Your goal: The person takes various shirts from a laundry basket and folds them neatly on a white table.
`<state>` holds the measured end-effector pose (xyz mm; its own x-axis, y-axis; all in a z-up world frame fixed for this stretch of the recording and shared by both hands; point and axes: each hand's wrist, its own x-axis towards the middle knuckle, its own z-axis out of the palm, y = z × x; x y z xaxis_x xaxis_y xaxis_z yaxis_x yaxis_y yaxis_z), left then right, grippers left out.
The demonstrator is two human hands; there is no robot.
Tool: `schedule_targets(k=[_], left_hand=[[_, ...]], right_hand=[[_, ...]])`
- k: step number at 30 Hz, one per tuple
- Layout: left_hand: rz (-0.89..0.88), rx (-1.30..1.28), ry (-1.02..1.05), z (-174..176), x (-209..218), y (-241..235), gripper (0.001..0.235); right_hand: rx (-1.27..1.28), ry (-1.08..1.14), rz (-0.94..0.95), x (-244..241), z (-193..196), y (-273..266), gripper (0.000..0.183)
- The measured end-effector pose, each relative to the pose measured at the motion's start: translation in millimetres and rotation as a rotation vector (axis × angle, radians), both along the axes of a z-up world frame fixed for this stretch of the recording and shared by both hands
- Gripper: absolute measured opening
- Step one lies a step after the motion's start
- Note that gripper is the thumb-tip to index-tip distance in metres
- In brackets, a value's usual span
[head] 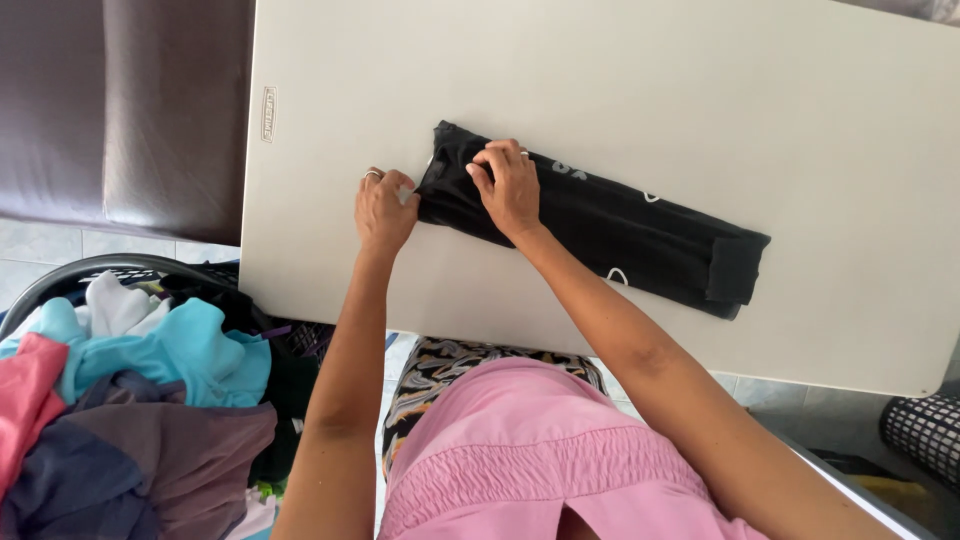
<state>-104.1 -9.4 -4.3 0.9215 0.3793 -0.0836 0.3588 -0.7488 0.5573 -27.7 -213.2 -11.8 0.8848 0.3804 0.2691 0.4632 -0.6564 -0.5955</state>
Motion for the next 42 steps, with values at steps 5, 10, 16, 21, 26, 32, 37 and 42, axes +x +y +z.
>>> schedule_targets(k=[5,10,16,21,26,32,37,42], left_hand=[[-0.078,-0.033,-0.189,-4,4,-13,0.026],[-0.205,-0.045,-0.217,23,14,-25,0.031],[-0.199,-0.033,-0.239,22,26,-30,0.022],[-0.066,-0.065,-0.234,21,35,-40,0.023],[0.063,-0.024,-0.237,-6,39,-25,0.029],[0.235,-0.137,-0.186,-30,1,-5,0.009],[0.14,-0.102,-0.05,11,-29,-5,0.026],[-0.177,-0.049,-0.128,-17,-34,13,0.032]], right_hand=[[-0.095,-0.115,-0.022,8,28,14,0.046],[-0.021,0.055,-0.023,26,-4,2,0.018],[0.192,0.29,0.026,36,28,-16,0.021],[0.186,0.269,0.02,24,49,-18,0.019],[-0.019,0.036,0.122,-3,37,-8,0.033],[-0.252,-0.039,0.219,-16,-7,-16,0.063],[-0.227,-0.111,0.141,-36,11,-43,0.051],[-0.286,-0.092,0.149,-63,-5,-65,0.051]])
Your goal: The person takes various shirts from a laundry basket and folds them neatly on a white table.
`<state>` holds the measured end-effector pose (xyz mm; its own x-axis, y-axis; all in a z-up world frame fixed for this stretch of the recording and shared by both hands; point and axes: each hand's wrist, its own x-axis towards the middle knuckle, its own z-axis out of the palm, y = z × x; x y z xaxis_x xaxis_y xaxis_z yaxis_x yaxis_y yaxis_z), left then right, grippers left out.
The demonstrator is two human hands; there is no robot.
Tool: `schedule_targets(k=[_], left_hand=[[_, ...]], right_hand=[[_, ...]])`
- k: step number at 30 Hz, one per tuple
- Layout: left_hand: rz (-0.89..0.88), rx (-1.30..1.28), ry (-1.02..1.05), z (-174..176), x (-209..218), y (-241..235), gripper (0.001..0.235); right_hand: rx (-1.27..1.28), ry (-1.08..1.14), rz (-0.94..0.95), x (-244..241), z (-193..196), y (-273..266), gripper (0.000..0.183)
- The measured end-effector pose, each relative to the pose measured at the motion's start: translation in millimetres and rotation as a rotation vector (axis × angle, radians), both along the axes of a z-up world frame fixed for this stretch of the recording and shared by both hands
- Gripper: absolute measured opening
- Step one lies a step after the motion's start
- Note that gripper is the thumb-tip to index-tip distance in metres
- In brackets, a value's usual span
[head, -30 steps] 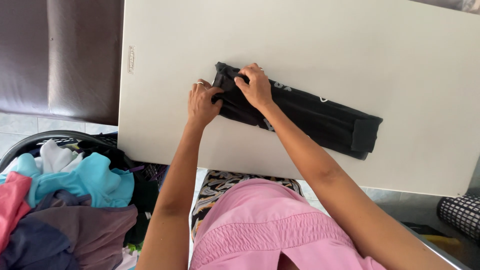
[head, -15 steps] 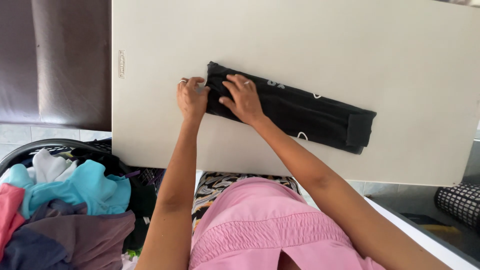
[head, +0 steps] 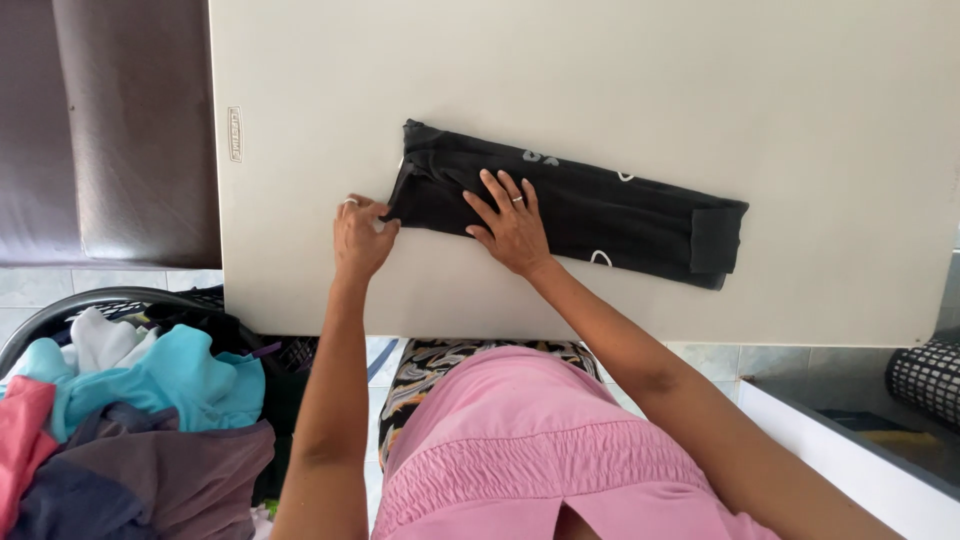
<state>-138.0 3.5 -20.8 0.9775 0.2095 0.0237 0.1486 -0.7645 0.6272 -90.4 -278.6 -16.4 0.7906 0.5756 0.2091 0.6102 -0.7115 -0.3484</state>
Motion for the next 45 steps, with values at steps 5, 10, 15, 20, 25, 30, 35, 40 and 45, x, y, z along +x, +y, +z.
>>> schedule_targets(k=[5,10,15,20,25,30,35,40,45], left_hand=[[0.057,0.105,0.056,23,20,3,0.013],[0.153,0.26,-0.034,-29,15,6,0.016],[0.131,0.145,-0.11,-5,6,6,0.031],[0.243,0.092,0.032,19,-8,9,0.046],[0.17,0.034,-0.058,30,-2,-14,0.046],[0.098,-0.07,-0.094,33,16,-43,0.042],[0.113,-0.165,-0.059,49,24,-58,0.041],[0.125,-0.148,0.019,49,21,-57,0.038],[0.189,-0.182,0.069,68,18,-61,0.037]], right_hand=[[-0.072,0.001,0.02,0,2,-5,0.059],[-0.031,0.027,0.033,1,5,-8,0.059],[0.146,0.006,-0.157,-10,24,-73,0.058],[0.287,-0.202,-0.897,-29,22,-215,0.021],[0.456,0.06,-1.264,-59,3,-311,0.027],[0.287,0.051,-1.177,-67,-1,-302,0.034],[0.268,-0.093,-1.211,-66,-6,-281,0.02],[0.351,-0.156,-0.963,-60,43,-216,0.023],[0.515,0.028,-0.693,-58,51,-198,0.028]])
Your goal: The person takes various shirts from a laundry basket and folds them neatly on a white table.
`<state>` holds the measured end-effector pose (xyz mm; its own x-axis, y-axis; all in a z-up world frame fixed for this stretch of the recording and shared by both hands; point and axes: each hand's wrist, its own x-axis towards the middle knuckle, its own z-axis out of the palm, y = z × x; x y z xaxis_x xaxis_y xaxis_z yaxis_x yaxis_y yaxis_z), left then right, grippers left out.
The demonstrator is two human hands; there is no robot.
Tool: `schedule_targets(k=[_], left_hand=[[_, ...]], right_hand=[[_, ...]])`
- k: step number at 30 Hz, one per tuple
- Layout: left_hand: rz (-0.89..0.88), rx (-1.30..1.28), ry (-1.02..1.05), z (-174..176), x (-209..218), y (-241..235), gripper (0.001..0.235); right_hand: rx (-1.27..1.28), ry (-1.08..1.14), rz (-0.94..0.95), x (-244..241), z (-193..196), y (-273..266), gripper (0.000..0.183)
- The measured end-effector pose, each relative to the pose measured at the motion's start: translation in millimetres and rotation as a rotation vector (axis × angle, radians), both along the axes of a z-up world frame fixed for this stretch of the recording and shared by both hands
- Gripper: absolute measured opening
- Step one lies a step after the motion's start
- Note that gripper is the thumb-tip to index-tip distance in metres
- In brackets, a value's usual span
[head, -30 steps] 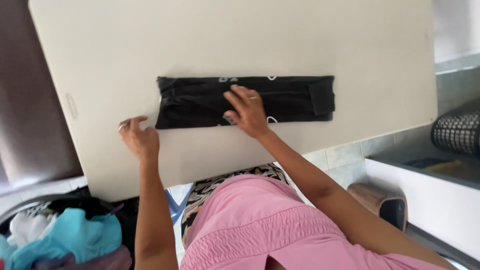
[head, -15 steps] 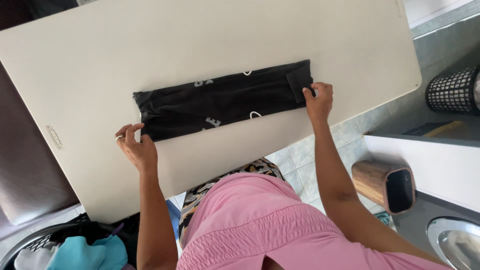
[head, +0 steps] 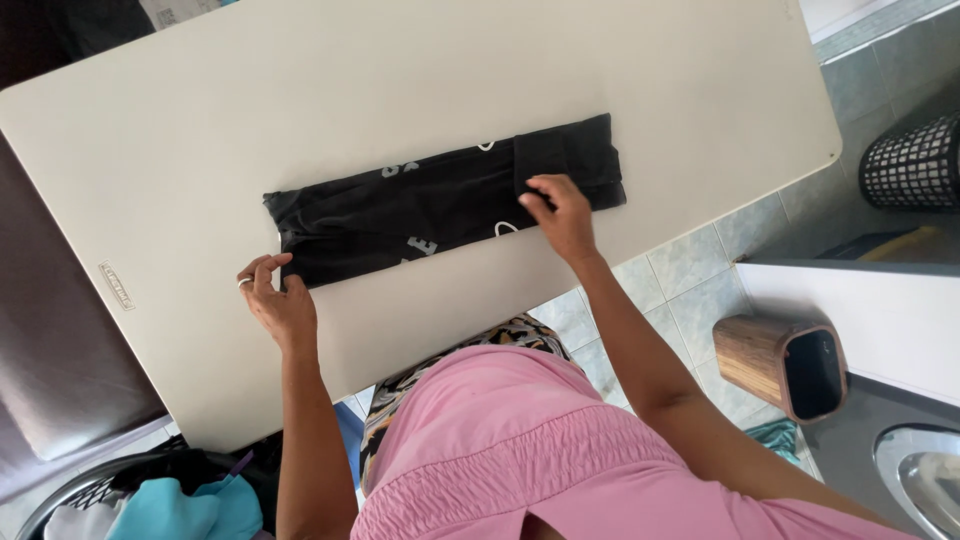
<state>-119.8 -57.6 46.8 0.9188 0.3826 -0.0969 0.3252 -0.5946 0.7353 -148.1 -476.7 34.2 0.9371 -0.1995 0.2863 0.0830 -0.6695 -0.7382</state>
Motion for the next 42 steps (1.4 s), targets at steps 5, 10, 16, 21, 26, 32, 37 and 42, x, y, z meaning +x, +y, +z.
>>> schedule_targets(k=[5,10,16,21,26,32,37,42], left_hand=[[-0.039,0.063,-0.084,-16,-17,21,0.038],[-0.009,0.034,-0.072,-21,-23,24,0.037],[-0.034,-0.002,-0.085,-16,-17,8,0.033],[-0.039,-0.071,-0.083,-21,-19,10,0.031],[-0.035,-0.047,-0.017,-18,-20,8,0.028],[-0.032,-0.044,0.016,-14,-13,0,0.031],[-0.045,-0.02,-0.019,-37,-15,9,0.032],[-0.045,0.001,0.008,-40,-19,11,0.031]], right_hand=[[0.125,0.047,-0.319,-1,-32,-51,0.016],[-0.103,0.021,-0.325,3,11,-29,0.027],[-0.418,-0.042,-0.053,7,-13,-11,0.049],[0.153,0.103,-0.463,-7,-98,-98,0.025],[0.639,0.308,-0.538,-4,-55,-117,0.046],[0.087,0.27,-0.512,17,-53,-120,0.062],[0.376,0.196,-0.656,33,-96,-156,0.033],[1.421,0.204,-0.798,31,-92,-150,0.044]])
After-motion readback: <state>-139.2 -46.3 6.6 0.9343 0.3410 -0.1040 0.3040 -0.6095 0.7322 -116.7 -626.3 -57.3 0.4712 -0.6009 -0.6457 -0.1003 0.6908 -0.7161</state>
